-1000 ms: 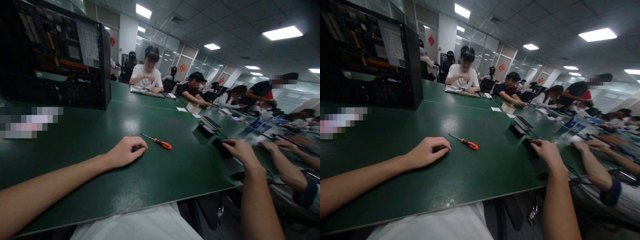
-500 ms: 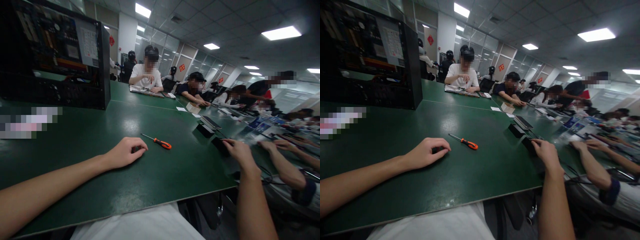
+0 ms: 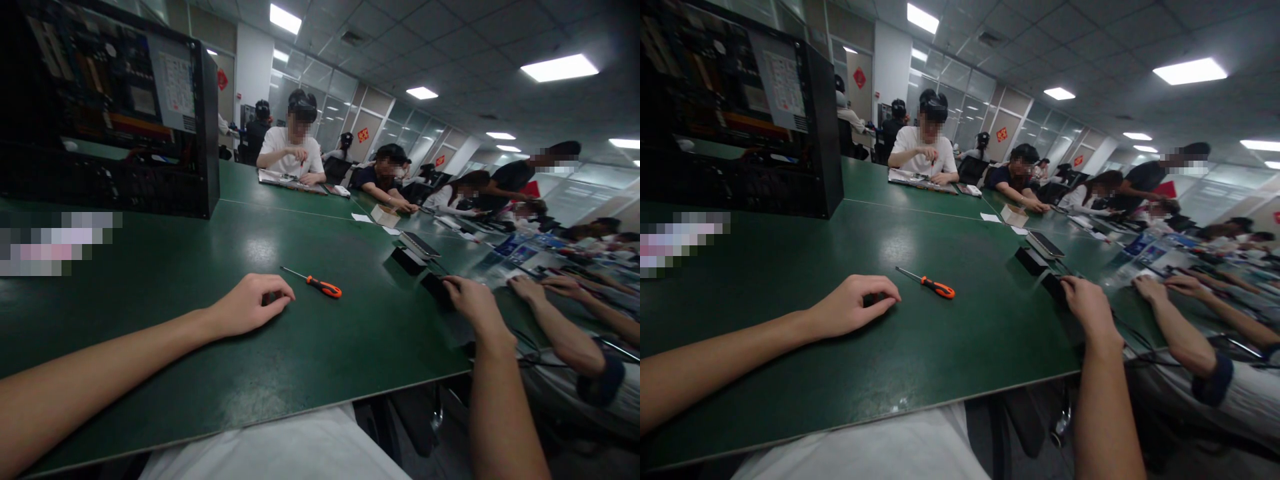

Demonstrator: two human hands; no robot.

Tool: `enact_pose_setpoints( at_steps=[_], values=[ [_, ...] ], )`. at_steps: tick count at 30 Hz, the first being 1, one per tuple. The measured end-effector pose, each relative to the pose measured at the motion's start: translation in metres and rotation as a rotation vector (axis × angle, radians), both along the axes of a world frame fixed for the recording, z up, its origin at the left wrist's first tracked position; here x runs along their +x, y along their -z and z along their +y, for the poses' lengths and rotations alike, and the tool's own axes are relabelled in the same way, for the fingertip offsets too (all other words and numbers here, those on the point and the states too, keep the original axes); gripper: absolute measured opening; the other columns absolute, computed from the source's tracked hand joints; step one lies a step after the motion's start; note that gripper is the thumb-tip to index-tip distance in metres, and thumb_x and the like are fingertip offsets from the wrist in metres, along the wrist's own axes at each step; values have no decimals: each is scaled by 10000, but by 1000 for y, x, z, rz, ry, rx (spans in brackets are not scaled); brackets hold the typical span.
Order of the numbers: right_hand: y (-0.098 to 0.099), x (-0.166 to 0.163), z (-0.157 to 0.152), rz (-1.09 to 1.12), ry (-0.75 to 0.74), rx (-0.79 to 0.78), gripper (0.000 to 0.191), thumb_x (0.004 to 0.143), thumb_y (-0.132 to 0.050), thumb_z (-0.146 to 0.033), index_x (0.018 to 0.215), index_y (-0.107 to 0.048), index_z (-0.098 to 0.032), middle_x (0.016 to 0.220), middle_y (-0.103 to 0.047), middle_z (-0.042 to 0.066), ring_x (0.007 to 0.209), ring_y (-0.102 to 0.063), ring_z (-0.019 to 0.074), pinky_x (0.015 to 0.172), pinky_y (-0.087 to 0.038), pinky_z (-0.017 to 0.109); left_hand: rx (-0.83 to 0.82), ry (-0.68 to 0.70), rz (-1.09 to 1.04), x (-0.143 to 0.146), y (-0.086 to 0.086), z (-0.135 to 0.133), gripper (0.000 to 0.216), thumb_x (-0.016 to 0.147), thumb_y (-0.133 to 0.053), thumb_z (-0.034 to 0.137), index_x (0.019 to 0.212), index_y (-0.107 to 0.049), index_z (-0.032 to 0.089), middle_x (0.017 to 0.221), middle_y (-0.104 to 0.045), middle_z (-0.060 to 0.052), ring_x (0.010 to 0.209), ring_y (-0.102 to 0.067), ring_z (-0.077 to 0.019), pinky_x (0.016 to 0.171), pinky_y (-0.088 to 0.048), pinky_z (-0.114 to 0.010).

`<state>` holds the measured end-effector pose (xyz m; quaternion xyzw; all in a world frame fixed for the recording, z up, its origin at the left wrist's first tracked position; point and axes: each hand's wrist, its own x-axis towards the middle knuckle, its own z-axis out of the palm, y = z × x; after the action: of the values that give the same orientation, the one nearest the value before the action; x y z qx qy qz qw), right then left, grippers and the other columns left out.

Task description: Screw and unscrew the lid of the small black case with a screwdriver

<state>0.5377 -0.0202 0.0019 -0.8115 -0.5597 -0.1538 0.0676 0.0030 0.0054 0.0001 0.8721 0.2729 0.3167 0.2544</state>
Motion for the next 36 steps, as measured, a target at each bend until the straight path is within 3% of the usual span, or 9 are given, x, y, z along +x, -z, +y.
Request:
enact_pose_setpoints(
  at_steps=[6,19,36],
  values=[
    [-6,3,1,6,-10,-28,427,960,-447,-351,1180,-745,-137,1081,-757,184,978,-694,328,819,-488,378,6,16,-12,0,1,0,158,934,-581,230,939,-732,185,924,-744,-43,776,-658,-157,729,-499,-261],
    [-4,5,-1,14,-51,-6,428,964,-450,-359,1188,-738,-135,1162,-737,200,1045,-679,341,863,-480,389,-2,-5,-10,0,-1,0,166,924,-588,242,928,-742,179,908,-748,-43,750,-655,-154,704,-503,-257],
    [-6,9,4,151,-2,89,433,843,-543,-418,1079,-787,-150,991,-780,143,934,-714,303,794,-512,374,-27,-16,-7,0,-1,1,178,928,-592,257,938,-754,183,909,-755,-31,758,-670,-154,705,-496,-255]
  ],
)
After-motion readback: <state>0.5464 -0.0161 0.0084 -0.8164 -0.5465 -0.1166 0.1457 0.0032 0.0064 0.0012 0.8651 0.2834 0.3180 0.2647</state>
